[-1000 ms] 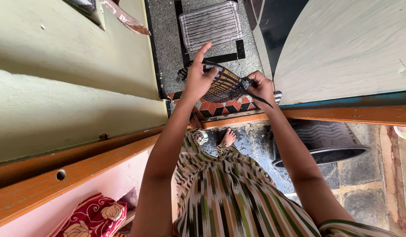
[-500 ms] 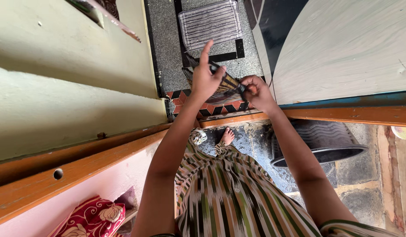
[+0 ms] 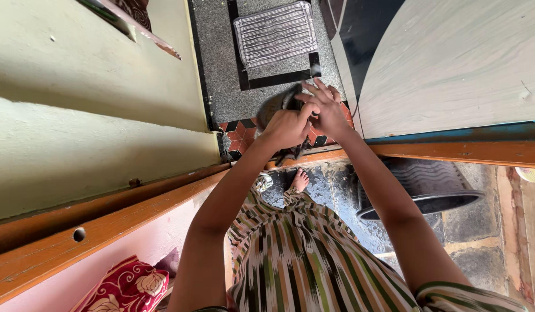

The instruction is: The person holds a mat while another person pours water and scrubs it, then the person shakes the mat and hangs it over a ledge.

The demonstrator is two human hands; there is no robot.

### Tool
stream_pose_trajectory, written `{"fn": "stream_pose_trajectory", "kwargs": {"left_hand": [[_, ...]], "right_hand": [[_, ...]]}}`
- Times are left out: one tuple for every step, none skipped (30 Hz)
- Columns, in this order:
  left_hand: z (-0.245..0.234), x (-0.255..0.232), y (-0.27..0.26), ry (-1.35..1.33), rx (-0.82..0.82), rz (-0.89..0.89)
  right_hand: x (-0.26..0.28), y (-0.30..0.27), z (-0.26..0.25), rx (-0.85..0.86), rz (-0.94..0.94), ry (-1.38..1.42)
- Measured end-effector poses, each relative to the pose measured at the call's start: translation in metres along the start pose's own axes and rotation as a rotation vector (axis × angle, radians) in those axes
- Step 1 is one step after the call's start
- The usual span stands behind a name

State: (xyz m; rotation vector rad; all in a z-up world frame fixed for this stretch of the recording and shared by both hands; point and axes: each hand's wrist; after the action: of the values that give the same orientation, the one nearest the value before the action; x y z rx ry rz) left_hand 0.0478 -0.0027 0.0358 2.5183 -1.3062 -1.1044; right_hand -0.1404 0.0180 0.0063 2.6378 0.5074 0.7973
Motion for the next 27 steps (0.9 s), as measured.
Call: {"fn": "stream_pose_trajectory", "kwargs": {"left_hand": [[0.000,-0.001,-0.004,-0.006,-0.021,-0.005],[0.000,-0.001,-0.007,-0.011,-0.045,-0.011],[0.001,0.000,-0.009,-0.008,-0.026,-0.026],[0.004,0.000,-0.012,-0.007,-0.007,-0.043],[0.007,0.000,-0.014,-0.005,0.012,-0.060],[0.010,-0.001,-0.017,-0.010,-0.006,-0.061],[0.014,-0.003,-0.021,-0.014,-0.024,-0.062],[0.017,-0.003,-0.024,-0.018,-0.042,-0.059],[0.019,-0.002,-0.028,-0.015,-0.012,-0.082],[0.021,0.000,-0.032,-0.015,0.019,-0.102],[0.024,0.002,-0.036,-0.014,0.051,-0.122],[0.027,0.005,-0.041,-0.027,0.046,-0.127],[0.030,0.009,-0.045,-0.040,0.041,-0.132],[0.033,0.012,-0.051,-0.055,0.040,-0.138],[0.033,0.015,-0.059,-0.010,0.056,-0.168],[0.032,0.019,-0.067,0.036,0.070,-0.199],[0.030,0.023,-0.073,0.083,0.084,-0.229],[0.031,0.028,-0.075,0.074,0.022,-0.195],[0.031,0.032,-0.076,0.065,-0.040,-0.161],[0.032,0.036,-0.077,0.053,-0.103,-0.127],[0.032,0.040,-0.078,0.037,-0.043,-0.204],[0.030,0.044,-0.078,0.020,0.016,-0.280],[0.028,0.046,-0.077,0.004,0.076,-0.354],[0.027,0.048,-0.075,0.001,-0.008,-0.328],[0.024,0.050,-0.073,-0.002,-0.091,-0.301],[0.022,0.050,-0.071,-0.005,-0.174,-0.275],[0.020,0.052,-0.067,-0.017,-0.165,-0.325]], "right_hand": [[-0.010,-0.006,0.009,0.010,0.042,0.023],[-0.022,-0.012,0.017,0.020,0.082,0.045],[-0.034,-0.018,0.025,-0.021,0.102,0.016],[-0.046,-0.024,0.031,-0.060,0.121,-0.013],[-0.059,-0.031,0.036,-0.098,0.140,-0.041],[-0.071,-0.040,0.038,-0.033,0.231,-0.034],[-0.081,-0.051,0.039,0.032,0.322,-0.028],[-0.091,-0.060,0.039,0.094,0.413,-0.024],[-0.099,-0.070,0.040,0.106,0.462,0.008],[-0.106,-0.081,0.041,0.116,0.514,0.038],[-0.111,-0.090,0.041,0.127,0.566,0.069],[-0.116,-0.098,0.041,0.058,0.508,0.056],[-0.118,-0.105,0.040,-0.009,0.449,0.042],[-0.117,-0.111,0.038,-0.074,0.394,0.030],[-0.115,-0.114,0.034,-0.081,0.419,-0.008],[-0.113,-0.114,0.026,-0.088,0.443,-0.047],[-0.109,-0.112,0.017,-0.095,0.467,-0.085],[-0.104,-0.109,0.007,-0.121,0.455,-0.110],[-0.097,-0.106,-0.004,-0.146,0.442,-0.135],[-0.090,-0.104,-0.015,-0.170,0.430,-0.162],[-0.083,-0.101,-0.026,-0.169,0.436,-0.181],[-0.076,-0.098,-0.038,-0.169,0.442,-0.201],[-0.068,-0.094,-0.049,-0.170,0.448,-0.221],[-0.060,-0.088,-0.061,-0.179,0.438,-0.220],[-0.051,-0.082,-0.071,-0.189,0.429,-0.218],[-0.042,-0.074,-0.080,-0.198,0.419,-0.215],[-0.033,-0.066,-0.090,-0.192,0.436,-0.196]]}}
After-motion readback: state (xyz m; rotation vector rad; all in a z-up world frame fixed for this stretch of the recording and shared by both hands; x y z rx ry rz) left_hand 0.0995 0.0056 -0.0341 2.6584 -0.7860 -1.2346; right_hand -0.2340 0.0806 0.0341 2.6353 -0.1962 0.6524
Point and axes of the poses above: each hand's wrist, its own y-axis towards the middle knuckle, its own z-axis out of the palm, x = y × z, and after that the axes turned 6 degrees about -x, right-handed
